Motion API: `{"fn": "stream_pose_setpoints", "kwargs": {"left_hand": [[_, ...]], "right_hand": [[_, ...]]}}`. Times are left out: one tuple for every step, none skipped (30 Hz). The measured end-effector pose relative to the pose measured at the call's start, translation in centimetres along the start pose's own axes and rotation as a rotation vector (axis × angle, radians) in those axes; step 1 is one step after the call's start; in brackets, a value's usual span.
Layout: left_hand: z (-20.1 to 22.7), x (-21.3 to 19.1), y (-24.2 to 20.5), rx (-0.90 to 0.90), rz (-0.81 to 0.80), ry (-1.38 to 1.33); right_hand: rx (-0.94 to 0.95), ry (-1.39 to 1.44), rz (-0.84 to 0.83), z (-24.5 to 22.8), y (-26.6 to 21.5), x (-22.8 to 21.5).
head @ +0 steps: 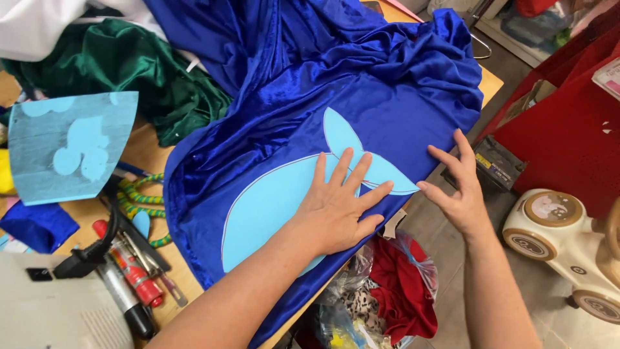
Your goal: The person places a light blue paper whale tail template onto a piece of blue fabric on a wooden table. They smooth the fabric and template, then use a red marker to trace the outline of the template onto the fabric.
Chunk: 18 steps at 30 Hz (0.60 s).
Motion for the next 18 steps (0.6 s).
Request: {"fn": "stream_pose_setpoints", "kwargs": {"left_hand": [[0.0, -0.1, 0.1, -0.009, -0.006, 0.004], [0.1, 0.0, 0.0, -0.021, -0.014, 0.005], [0.1, -0.1, 0.1, -0.020, -0.018, 0.004], [0.2, -0.2, 0.1, -0.026, -0.033, 0.004], [0.2, -0.4, 0.1, -0.033, -0.048, 0.003], [0.2, -0.5, 0.1, -0.031, -0.050, 0.005], [0.2, -0.5, 0.0, -0.036, -0.054, -0.003], [0.3, -0.6, 0.0, -0.040, -0.055, -0.012], [0.3, -0.6, 0.2, -0.038, -0.055, -0.012], [0.3, -0.5, 0.2, -0.046, -0.060, -0.010], [0.3, -0.5, 0.1, -0.055, -0.065, -0.008], [0.2, -0.4, 0.1, -0.055, -0.065, -0.010], [0.2, -0.4, 0.1, -0.053, -0.054, -0.012], [0.2, -0.4, 0.1, -0.051, -0.042, -0.015], [0.2, -0.4, 0.2, -0.051, -0.041, -0.016], [0.2, -0.4, 0.2, -0.056, -0.052, -0.012], [0.2, -0.4, 0.2, -0.062, -0.062, -0.009], [0.2, -0.4, 0.2, -0.064, -0.060, -0.009]], "right_hand": [[0.070, 0.087, 0.038, -0.4, -0.4, 0.2], [0.141, 0.175, 0.072, -0.8, -1.0, 0.5], [0.144, 0.175, 0.072, -0.9, -1.3, 1.4], [0.293, 0.303, 0.221, -0.5, -1.7, 2.0], [0.441, 0.430, 0.371, -0.1, -2.2, 2.6], [0.443, 0.431, 0.373, -0.3, -2.3, 2.8], [0.531, 0.614, 0.367, -0.3, -2.4, 3.2], [0.617, 0.794, 0.359, -0.3, -2.6, 3.5], [0.616, 0.793, 0.361, -0.2, -2.6, 3.5], [0.616, 0.842, 0.327, -0.3, -2.6, 3.8], [0.616, 0.891, 0.293, -0.3, -2.7, 4.1], [0.616, 0.890, 0.292, 0.2, -2.8, 4.1], [0.617, 0.904, 0.286, 0.6, -2.8, 4.1], [0.617, 0.916, 0.282, 1.1, -2.9, 4.0], [0.616, 0.915, 0.282, 1.0, -3.0, 4.0], [0.613, 0.945, 0.285, 0.8, -3.0, 4.1], [0.610, 0.974, 0.289, 0.7, -3.0, 4.1], [0.607, 0.975, 0.286, 0.9, -3.2, 4.3]]}}
Point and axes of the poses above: each hand's wrist, its own y-axis towards the middle knuckle, its own x-axis out of the palm, z = x × y, the point moved 3 cm from there along y, towards the middle knuckle, and after that the axes turned 12 degrees about -y, right-handed, at the moved point
